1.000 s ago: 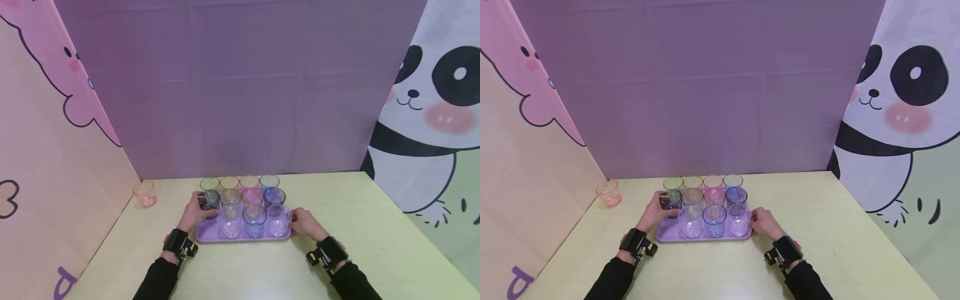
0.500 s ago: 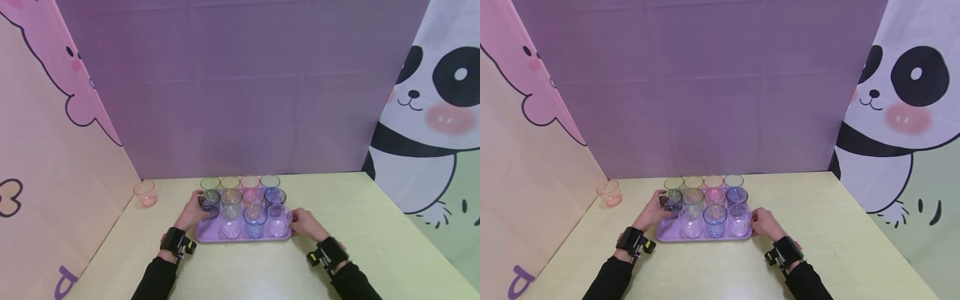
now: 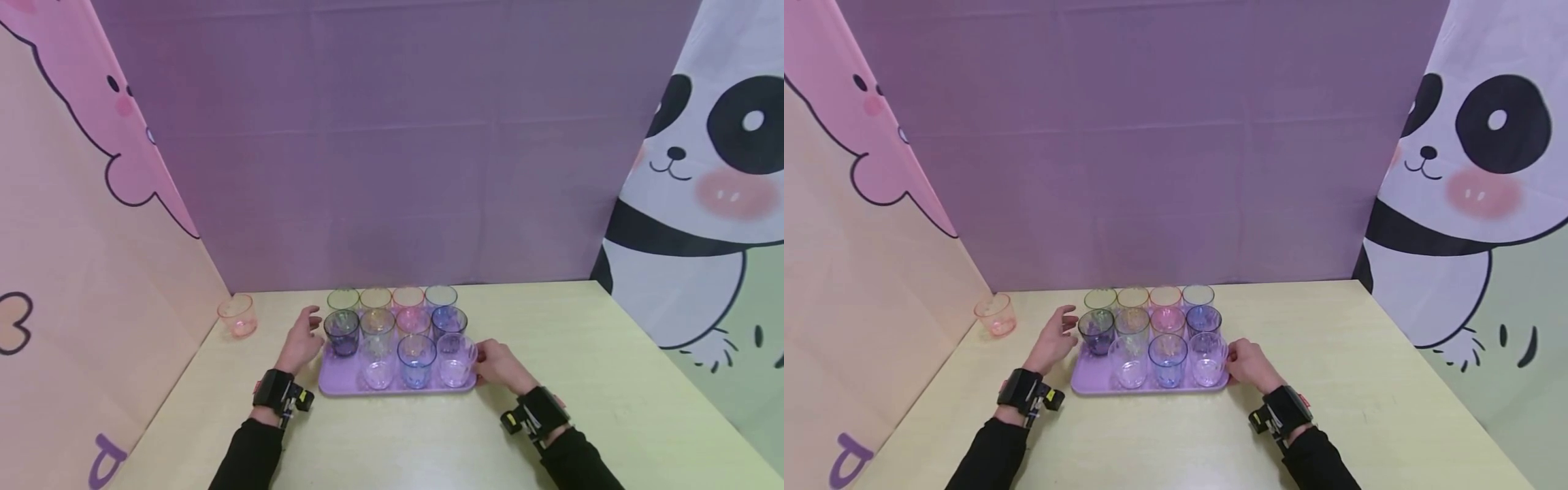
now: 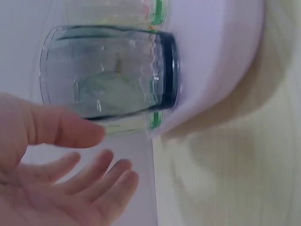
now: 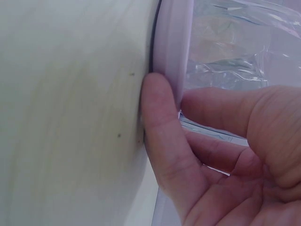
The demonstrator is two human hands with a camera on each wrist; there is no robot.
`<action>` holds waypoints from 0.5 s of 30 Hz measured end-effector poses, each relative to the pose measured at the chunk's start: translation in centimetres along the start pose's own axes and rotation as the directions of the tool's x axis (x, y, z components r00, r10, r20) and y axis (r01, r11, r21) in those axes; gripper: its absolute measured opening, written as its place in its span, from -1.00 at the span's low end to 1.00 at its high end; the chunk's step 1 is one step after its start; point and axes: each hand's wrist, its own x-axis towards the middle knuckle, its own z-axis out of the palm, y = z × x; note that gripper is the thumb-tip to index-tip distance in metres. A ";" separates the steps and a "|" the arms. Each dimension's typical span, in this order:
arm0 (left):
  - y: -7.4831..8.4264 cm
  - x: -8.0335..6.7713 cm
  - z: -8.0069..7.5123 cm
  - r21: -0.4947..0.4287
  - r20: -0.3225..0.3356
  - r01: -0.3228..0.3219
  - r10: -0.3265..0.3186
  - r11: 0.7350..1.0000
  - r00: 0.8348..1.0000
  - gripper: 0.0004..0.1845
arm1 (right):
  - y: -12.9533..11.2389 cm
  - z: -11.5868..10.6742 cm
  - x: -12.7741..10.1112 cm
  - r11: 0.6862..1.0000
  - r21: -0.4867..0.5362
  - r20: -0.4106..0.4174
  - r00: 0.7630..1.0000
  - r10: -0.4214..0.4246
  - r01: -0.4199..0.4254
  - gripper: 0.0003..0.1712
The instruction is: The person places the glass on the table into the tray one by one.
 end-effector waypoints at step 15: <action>-1.1 0.6 -1.9 -0.025 -0.224 0.086 -0.090 0.996 0.970 -0.40 | 0.3 0.0 0.1 1.000 0.004 0.001 1.000 0.006 -0.006 -0.70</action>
